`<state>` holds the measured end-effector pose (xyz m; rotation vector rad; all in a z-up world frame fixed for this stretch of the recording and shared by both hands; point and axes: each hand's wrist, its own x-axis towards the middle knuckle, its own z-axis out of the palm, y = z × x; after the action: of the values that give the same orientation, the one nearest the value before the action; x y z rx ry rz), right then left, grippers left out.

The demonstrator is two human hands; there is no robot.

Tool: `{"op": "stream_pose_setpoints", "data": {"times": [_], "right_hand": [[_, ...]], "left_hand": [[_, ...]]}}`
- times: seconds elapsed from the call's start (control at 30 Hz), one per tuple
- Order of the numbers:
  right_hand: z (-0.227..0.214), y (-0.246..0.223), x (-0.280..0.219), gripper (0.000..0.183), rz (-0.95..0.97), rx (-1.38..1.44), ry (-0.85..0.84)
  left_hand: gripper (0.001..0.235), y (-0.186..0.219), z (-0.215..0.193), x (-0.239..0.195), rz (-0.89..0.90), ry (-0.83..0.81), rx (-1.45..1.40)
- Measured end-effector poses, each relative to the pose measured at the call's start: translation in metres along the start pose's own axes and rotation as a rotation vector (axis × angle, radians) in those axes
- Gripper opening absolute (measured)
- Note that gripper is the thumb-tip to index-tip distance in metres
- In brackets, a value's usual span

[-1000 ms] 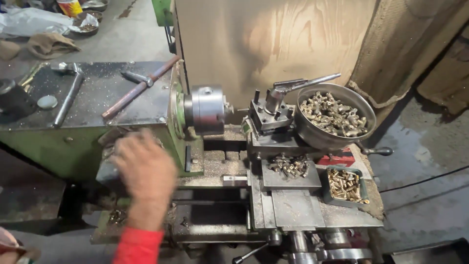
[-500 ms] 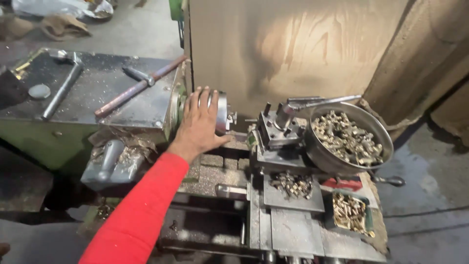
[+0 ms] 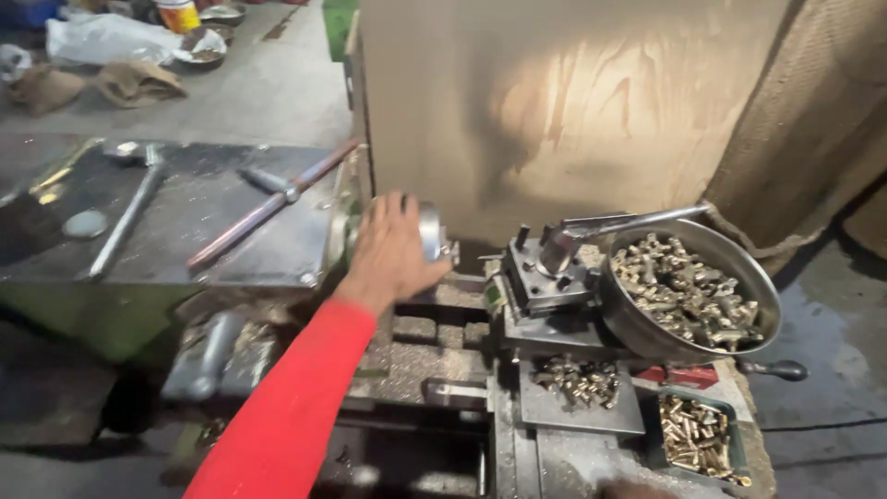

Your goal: The person operates a bench lathe to machine small brass fittings. They load a workpiece into the chuck, turn the machine handles to cut it, remove the finished part, and place it with other completed fittings in a bowl and tray, repeating the cycle.

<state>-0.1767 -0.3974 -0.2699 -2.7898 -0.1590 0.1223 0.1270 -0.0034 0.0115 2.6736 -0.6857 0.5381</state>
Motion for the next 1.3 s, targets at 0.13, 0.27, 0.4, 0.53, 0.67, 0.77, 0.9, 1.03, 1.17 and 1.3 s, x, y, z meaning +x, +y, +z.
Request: {"op": "stream_pose_setpoints", "data": {"times": [0.13, 0.27, 0.4, 0.53, 0.67, 0.77, 0.9, 1.03, 1.17, 1.3], "right_hand": [[-0.173, -0.246, 0.098, 0.04, -0.055, -0.054, 0.0], [-0.197, -0.32, 0.142, 0.026, -0.579, 0.108, 0.428], [-0.207, -0.37, 0.196, 0.022, -0.729, 0.046, 0.642], [-0.199, -0.421, 0.29, 0.029, -0.471, -0.04, 0.34], [-0.161, -0.446, 0.377, 0.052, -0.791, 0.087, 0.459], [-0.162, -0.461, 0.372, 0.049, -0.7, -0.02, 0.432], [-0.182, -0.455, 0.362, 0.044, -0.688, -0.081, 0.407], [-0.201, -0.418, 0.357, 0.033, -0.781, 0.043, 0.468], [-0.238, -0.373, 0.343, 0.02, -0.675, 0.061, 0.778], [-0.26, -0.345, 0.345, 0.022, -0.472, -0.212, 0.569]], "left_hand": [[0.099, -0.007, 0.005, 0.018, -0.126, -0.188, -0.031], [0.106, 0.001, 0.011, -0.004, -0.066, 0.135, 0.031], [0.104, -0.001, 0.02, -0.039, -0.033, 0.208, -0.049], [0.094, -0.018, 0.069, -0.059, 0.013, 0.304, 0.081], [0.09, -0.021, 0.077, -0.056, 0.065, 0.371, 0.092], [0.093, -0.021, 0.076, -0.058, 0.051, 0.361, 0.028], [0.089, -0.022, 0.081, -0.057, 0.139, 0.527, -0.008], [0.086, -0.012, 0.075, -0.066, 0.053, 0.349, -0.08], [0.088, -0.006, 0.07, -0.072, -0.045, 0.119, -0.021], [0.093, -0.004, 0.065, -0.07, 0.01, 0.319, 0.105]]}}
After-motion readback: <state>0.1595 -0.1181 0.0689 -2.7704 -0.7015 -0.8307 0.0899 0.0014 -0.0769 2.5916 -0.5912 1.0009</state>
